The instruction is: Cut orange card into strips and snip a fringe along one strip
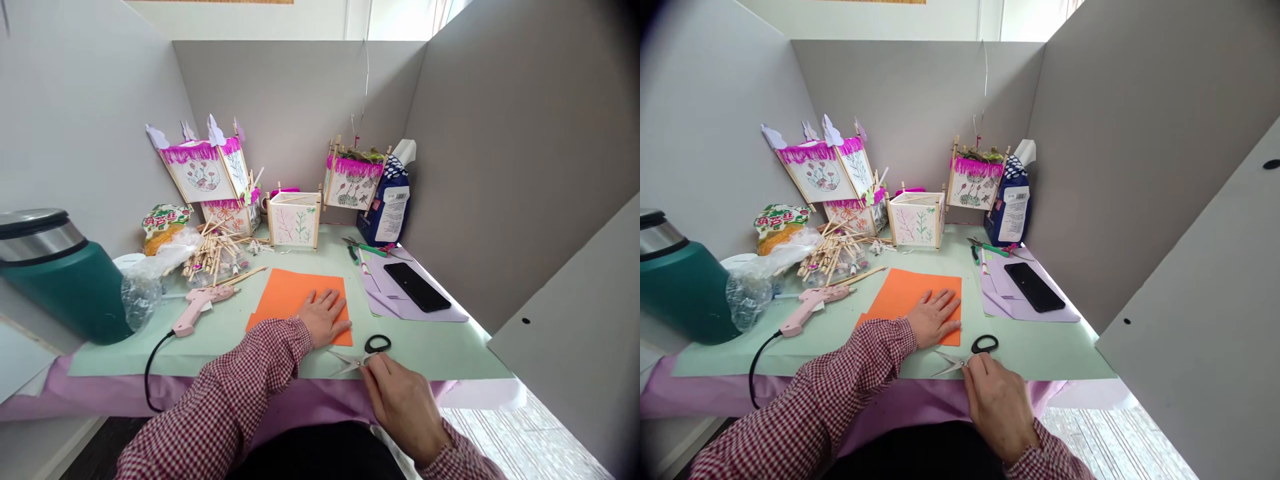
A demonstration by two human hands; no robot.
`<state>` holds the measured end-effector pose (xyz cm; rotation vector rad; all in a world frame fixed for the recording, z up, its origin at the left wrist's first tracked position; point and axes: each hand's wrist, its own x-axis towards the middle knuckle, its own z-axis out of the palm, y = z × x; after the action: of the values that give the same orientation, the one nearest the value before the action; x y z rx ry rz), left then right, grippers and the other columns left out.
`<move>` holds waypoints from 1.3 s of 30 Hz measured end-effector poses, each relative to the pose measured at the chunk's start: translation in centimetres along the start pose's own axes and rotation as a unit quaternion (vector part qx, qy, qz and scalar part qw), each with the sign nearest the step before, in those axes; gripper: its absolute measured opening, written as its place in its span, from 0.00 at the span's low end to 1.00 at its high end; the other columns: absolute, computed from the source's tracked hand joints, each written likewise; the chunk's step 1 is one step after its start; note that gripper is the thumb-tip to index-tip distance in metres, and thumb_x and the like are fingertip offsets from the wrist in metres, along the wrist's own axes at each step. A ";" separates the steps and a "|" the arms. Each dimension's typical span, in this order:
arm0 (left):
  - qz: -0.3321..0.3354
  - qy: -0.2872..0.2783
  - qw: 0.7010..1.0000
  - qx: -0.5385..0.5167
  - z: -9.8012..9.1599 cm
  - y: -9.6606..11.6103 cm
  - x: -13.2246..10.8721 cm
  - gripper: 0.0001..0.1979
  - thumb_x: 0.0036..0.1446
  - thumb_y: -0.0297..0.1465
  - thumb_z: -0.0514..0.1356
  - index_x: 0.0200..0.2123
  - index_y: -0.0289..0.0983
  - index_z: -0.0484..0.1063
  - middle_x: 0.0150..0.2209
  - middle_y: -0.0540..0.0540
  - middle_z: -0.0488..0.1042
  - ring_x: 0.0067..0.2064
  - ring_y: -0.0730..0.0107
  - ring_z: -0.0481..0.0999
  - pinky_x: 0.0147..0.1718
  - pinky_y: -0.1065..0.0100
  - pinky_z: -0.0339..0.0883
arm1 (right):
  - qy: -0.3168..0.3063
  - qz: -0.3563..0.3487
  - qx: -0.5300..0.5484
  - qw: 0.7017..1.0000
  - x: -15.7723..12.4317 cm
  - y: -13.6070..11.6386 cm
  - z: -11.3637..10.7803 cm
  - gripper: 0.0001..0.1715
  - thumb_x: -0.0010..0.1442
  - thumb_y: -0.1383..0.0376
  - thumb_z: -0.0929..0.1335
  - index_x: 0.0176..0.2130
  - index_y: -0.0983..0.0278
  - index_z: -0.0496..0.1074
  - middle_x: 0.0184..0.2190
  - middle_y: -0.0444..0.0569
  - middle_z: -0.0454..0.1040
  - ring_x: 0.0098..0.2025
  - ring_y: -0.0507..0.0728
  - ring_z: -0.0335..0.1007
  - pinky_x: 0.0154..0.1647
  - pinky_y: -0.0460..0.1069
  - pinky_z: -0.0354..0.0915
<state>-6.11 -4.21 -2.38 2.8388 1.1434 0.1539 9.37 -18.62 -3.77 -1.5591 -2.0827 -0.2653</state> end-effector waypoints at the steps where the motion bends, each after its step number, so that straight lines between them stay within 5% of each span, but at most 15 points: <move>1: 0.003 0.004 1.000 -0.010 -0.3 0.0 -0.1 0.33 0.58 0.49 0.33 0.59 0.38 0.50 0.62 0.42 0.47 0.62 0.59 0.43 0.57 0.49 0.36 | 0.003 0.006 0.001 1.000 0.0 0.2 -0.2 0.14 0.61 0.63 0.58 0.25 0.63 0.60 0.21 0.43 0.63 0.22 0.50 0.58 0.24 0.46 0.48; 7: 0.008 0.039 0.998 -0.049 -3.1 0.1 -1.7 0.24 0.56 0.49 0.44 0.39 0.39 0.70 0.43 0.45 0.70 0.47 0.62 0.66 0.47 0.57 0.55 | 0.047 0.085 0.011 0.995 -0.7 2.1 -1.2 0.15 0.60 0.59 0.58 0.25 0.63 0.61 0.21 0.42 0.64 0.20 0.48 0.58 0.23 0.44 0.50; 12: -0.014 -0.027 0.995 -0.095 -4.0 -0.3 -2.5 0.19 0.44 0.45 0.60 0.36 0.38 0.70 0.36 0.48 0.71 0.39 0.64 0.68 0.38 0.64 0.59 | 0.057 0.129 -0.023 0.990 -0.4 2.1 -0.7 0.16 0.60 0.57 0.58 0.26 0.63 0.61 0.21 0.42 0.65 0.19 0.49 0.58 0.21 0.44 0.49; 15: -0.038 -0.031 0.986 -0.161 -4.0 -0.4 -2.4 0.12 0.47 0.40 0.58 0.28 0.37 0.70 0.30 0.50 0.70 0.31 0.71 0.67 0.29 0.70 0.58 | 0.050 0.134 -0.038 0.989 0.2 1.6 -0.5 0.16 0.60 0.57 0.58 0.26 0.63 0.61 0.21 0.43 0.65 0.20 0.49 0.59 0.21 0.44 0.49; 23: -0.040 -0.046 0.941 -0.334 -4.6 -0.2 -1.8 0.15 0.50 0.42 0.54 0.23 0.36 0.65 0.23 0.53 0.62 0.26 0.76 0.61 0.25 0.73 0.55 | 0.037 0.157 -0.035 0.986 0.7 2.6 -1.8 0.15 0.60 0.57 0.58 0.27 0.62 0.61 0.23 0.42 0.66 0.20 0.49 0.61 0.21 0.44 0.51; 28: -0.040 -0.042 0.944 -0.325 -4.3 0.5 -1.2 0.16 0.52 0.43 0.52 0.24 0.36 0.65 0.23 0.53 0.63 0.26 0.76 0.61 0.24 0.73 0.55 | 0.025 0.143 -0.050 0.988 0.8 2.5 -1.5 0.14 0.60 0.58 0.58 0.27 0.63 0.60 0.23 0.42 0.67 0.21 0.49 0.61 0.21 0.44 0.50; 35: -0.052 -0.012 0.982 -0.180 -3.0 2.3 -0.5 0.09 0.52 0.35 0.55 0.33 0.36 0.69 0.32 0.49 0.71 0.33 0.70 0.69 0.32 0.70 0.63 | 0.008 0.071 -0.046 0.996 1.3 1.7 -0.9 0.12 0.60 0.62 0.58 0.27 0.63 0.61 0.23 0.43 0.66 0.22 0.49 0.63 0.22 0.44 0.50; 39: 0.035 0.009 0.992 -0.119 -3.4 1.3 -1.5 0.15 0.55 0.34 0.52 0.46 0.38 0.66 0.45 0.44 0.69 0.45 0.66 0.68 0.45 0.65 0.61 | 0.010 0.063 -0.046 0.997 1.1 1.8 -0.7 0.12 0.60 0.62 0.58 0.27 0.63 0.61 0.23 0.43 0.66 0.22 0.49 0.63 0.22 0.44 0.49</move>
<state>-6.69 -6.08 1.01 2.6713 0.9558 0.2992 11.02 -17.46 -2.83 -1.7265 -1.9737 -0.3335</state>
